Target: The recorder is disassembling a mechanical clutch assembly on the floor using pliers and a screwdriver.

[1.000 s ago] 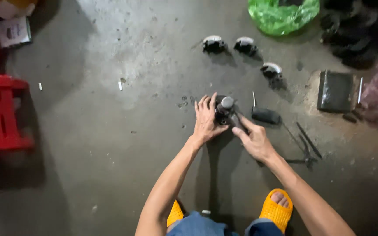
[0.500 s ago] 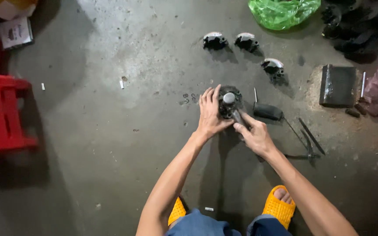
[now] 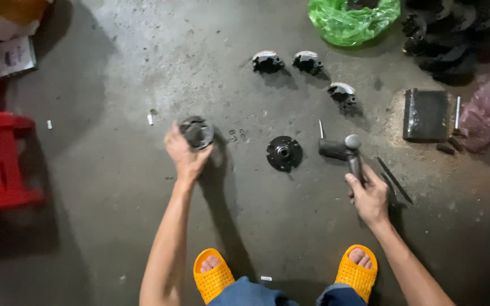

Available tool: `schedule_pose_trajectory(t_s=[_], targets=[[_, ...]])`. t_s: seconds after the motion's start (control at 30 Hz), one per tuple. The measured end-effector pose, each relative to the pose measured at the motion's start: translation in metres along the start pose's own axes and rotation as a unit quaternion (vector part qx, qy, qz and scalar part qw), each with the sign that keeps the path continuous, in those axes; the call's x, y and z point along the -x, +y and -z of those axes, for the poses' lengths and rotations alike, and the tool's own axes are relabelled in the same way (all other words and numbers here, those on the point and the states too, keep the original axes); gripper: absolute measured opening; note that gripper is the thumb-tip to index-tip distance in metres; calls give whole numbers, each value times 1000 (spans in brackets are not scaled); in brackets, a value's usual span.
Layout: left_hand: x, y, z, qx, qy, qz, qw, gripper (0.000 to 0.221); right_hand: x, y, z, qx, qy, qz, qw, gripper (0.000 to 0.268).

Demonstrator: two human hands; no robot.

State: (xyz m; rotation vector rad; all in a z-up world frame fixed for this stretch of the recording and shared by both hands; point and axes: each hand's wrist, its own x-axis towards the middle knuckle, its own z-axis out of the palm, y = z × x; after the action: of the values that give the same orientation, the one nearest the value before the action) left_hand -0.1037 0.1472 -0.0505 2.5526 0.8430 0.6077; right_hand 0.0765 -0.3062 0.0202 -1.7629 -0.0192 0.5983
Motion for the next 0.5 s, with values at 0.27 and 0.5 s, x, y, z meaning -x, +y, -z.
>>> schedule_pose_trajectory(t_s=[0.27,0.5], targets=[[-22,89,6,-74,-64,-45,994,122,-90,24,35,323,148,52,933,67],[4,180,-26,0,-171,-176,969,80,-151,45,29,384,204,268,860,62]])
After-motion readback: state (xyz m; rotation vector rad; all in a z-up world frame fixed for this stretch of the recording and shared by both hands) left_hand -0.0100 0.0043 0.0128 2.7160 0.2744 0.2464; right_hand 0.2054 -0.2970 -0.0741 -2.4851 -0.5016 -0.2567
